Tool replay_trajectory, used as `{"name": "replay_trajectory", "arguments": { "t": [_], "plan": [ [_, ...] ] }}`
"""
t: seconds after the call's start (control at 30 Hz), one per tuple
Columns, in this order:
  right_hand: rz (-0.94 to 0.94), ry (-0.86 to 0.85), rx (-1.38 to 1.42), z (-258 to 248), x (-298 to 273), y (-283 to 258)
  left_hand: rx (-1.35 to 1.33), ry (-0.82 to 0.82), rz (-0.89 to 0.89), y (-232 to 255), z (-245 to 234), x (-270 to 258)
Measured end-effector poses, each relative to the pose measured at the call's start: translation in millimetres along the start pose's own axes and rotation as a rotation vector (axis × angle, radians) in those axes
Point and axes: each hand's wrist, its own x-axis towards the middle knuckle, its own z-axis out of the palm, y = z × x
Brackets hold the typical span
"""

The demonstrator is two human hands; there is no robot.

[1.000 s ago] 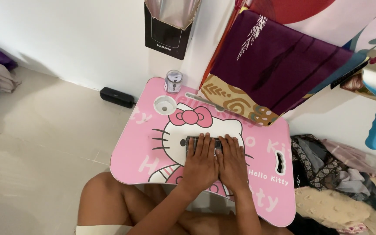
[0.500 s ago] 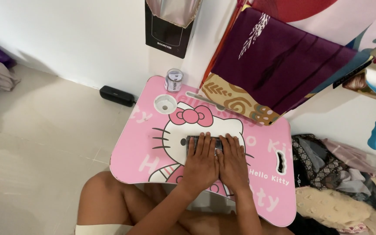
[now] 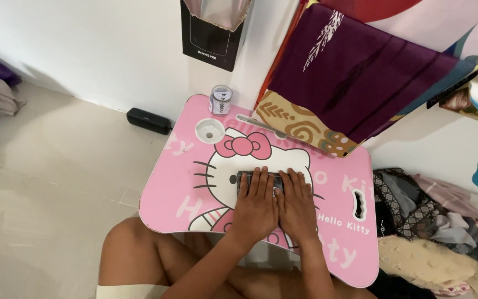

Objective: Cleaning a checkered hijab with a lint roller, placing it in a plastic sleeve, and unfolding a larger patterned hijab.

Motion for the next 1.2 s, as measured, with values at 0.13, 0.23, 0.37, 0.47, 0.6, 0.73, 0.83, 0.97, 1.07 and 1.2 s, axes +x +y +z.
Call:
{"name": "replay_trajectory", "arguments": {
  "t": [0.13, 0.23, 0.37, 0.47, 0.6, 0.73, 0.83, 0.97, 1.07, 1.2],
  "plan": [
    [0.000, -0.005, -0.014, 0, 1, -1, 0.005, -0.041, -0.013, 0, -1, 0],
    [0.012, -0.015, -0.004, -3, 0, -3, 0.007, -0.041, -0.013, 0, -1, 0],
    [0.027, -0.026, -0.031, -2, 1, -3, 0.012, -0.030, -0.012, 1, -2, 1],
    [0.040, -0.050, -0.058, -10, -2, -11, -0.001, -0.032, -0.011, 0, -2, 0],
    [0.012, -0.042, -0.084, -11, -1, -12, -0.014, -0.127, -0.033, 0, -5, 2],
    [0.012, -0.033, -0.104, -5, 0, -6, -0.033, -0.151, -0.046, 0, -7, 3],
    [0.012, -0.026, -0.102, -4, 1, -5, -0.040, -0.143, -0.045, 0, -7, 3],
    [0.011, -0.019, -0.098, -2, 1, -5, -0.051, -0.144, -0.043, -2, -4, 2],
    [0.012, -0.026, -0.109, -2, 1, -4, -0.050, -0.169, -0.044, -3, -5, 2],
    [0.005, -0.026, -0.119, -6, 0, -7, -0.062, -0.140, -0.044, -2, -10, 4]
  ]
}}
